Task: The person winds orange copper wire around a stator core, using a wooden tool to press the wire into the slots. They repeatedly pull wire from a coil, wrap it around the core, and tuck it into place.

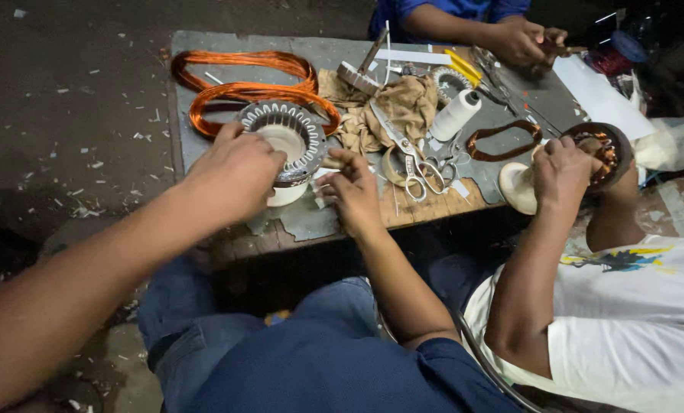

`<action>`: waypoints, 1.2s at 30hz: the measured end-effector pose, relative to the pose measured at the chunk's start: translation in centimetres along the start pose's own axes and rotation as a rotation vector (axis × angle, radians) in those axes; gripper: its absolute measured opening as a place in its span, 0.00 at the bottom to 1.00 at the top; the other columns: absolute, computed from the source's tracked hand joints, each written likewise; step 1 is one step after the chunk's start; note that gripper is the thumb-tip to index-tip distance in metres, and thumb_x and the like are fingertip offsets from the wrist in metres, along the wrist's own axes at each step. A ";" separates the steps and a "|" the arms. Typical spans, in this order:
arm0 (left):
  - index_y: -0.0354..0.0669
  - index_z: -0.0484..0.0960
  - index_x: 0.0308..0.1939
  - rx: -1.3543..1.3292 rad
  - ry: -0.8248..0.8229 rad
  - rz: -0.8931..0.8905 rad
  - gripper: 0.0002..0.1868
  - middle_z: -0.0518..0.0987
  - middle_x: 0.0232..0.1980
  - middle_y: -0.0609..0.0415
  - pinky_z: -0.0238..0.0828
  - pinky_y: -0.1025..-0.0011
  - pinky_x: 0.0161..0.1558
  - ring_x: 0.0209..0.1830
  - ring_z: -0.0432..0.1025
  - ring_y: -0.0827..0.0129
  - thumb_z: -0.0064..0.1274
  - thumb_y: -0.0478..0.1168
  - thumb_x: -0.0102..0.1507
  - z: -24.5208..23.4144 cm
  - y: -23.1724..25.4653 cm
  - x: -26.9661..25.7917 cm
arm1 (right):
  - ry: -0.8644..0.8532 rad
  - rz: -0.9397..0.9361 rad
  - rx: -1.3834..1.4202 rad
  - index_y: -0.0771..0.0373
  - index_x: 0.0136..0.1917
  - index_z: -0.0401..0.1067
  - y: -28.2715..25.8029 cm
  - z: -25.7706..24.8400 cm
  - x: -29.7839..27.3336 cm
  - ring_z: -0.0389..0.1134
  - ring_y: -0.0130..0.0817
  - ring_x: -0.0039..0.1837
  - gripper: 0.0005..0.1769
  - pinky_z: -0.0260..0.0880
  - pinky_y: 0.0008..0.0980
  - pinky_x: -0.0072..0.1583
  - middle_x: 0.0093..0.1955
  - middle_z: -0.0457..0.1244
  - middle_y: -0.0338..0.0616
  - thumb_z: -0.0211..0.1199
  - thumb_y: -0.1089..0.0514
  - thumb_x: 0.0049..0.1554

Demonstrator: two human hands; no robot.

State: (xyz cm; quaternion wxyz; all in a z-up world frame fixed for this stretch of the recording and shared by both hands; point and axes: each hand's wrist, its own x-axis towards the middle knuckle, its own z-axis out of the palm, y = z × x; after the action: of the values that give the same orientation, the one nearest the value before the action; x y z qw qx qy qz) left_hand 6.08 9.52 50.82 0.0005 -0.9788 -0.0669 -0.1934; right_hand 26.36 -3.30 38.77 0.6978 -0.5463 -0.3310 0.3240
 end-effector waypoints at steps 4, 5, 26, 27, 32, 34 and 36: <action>0.38 0.86 0.39 -0.048 -0.116 -0.109 0.12 0.82 0.42 0.47 0.69 0.58 0.59 0.52 0.75 0.53 0.61 0.34 0.52 0.2 -0.3 0.4 | -0.011 0.138 0.208 0.67 0.68 0.61 0.6 0.3 0.7 0.72 0.36 0.43 0.20 0.75 0.32 0.44 0.49 0.68 0.47 0.55 0.62 0.63; 0.37 0.87 0.41 -0.116 -0.058 -0.166 0.16 0.82 0.41 0.45 0.70 0.57 0.56 0.50 0.75 0.51 0.64 0.36 0.49 -0.2 -0.2 0.3 | -0.022 0.158 0.221 0.67 0.67 0.61 0.7 0.4 1.1 0.72 0.36 0.42 0.20 0.75 0.33 0.43 0.49 0.68 0.48 0.55 0.60 0.63; 0.31 0.82 0.57 -1.063 0.442 -0.571 0.28 0.87 0.49 0.48 0.78 0.74 0.46 0.44 0.79 0.74 0.70 0.33 0.53 3.0 3.8 -6.1 | 0.032 -0.377 -0.579 0.63 0.67 0.59 -6.0 3.5 -3.3 0.71 0.39 0.49 0.32 0.76 0.37 0.49 0.54 0.64 0.51 0.69 0.63 0.53; 0.31 0.82 0.57 -1.036 0.429 -0.561 0.29 0.87 0.50 0.48 0.77 0.74 0.46 0.44 0.79 0.74 0.70 0.34 0.53 3.2 3.7 -6.1 | 0.067 -0.568 -0.815 0.64 0.64 0.65 -7.3 3.2 -1.6 0.71 0.40 0.51 0.30 0.75 0.37 0.51 0.55 0.64 0.54 0.72 0.63 0.51; 0.35 0.83 0.57 -1.082 0.418 -0.643 0.29 0.88 0.47 0.50 0.78 0.75 0.44 0.41 0.80 0.76 0.70 0.36 0.52 3.9 4.0 -6.3 | -0.204 -0.560 -0.980 0.63 0.53 0.77 -8.0 3.8 11.3 0.70 0.46 0.58 0.14 0.72 0.39 0.59 0.55 0.68 0.50 0.70 0.61 0.52; 0.34 0.83 0.56 -1.130 0.463 -0.604 0.28 0.87 0.49 0.50 0.78 0.75 0.45 0.43 0.79 0.76 0.70 0.35 0.52 4.4 4.0 -6.2 | -0.284 -0.617 -1.151 0.62 0.51 0.78 -5.8 4.6 15.6 0.68 0.52 0.58 0.16 0.69 0.44 0.59 0.56 0.68 0.52 0.73 0.60 0.48; 0.34 0.83 0.55 -1.121 0.385 -0.660 0.29 0.88 0.48 0.50 0.78 0.74 0.45 0.42 0.80 0.74 0.71 0.34 0.50 4.9 3.8 -6.3 | -0.307 -0.600 -1.347 0.62 0.50 0.79 -3.4 5.1 18.3 0.67 0.55 0.56 0.17 0.68 0.47 0.57 0.54 0.67 0.55 0.74 0.57 0.46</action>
State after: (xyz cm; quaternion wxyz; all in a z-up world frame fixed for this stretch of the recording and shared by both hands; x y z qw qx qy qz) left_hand 2.63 5.06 43.97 -0.5542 -0.7076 -0.2506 -0.3596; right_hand 32.97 13.66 45.01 0.2171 -0.6901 -0.6857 -0.0800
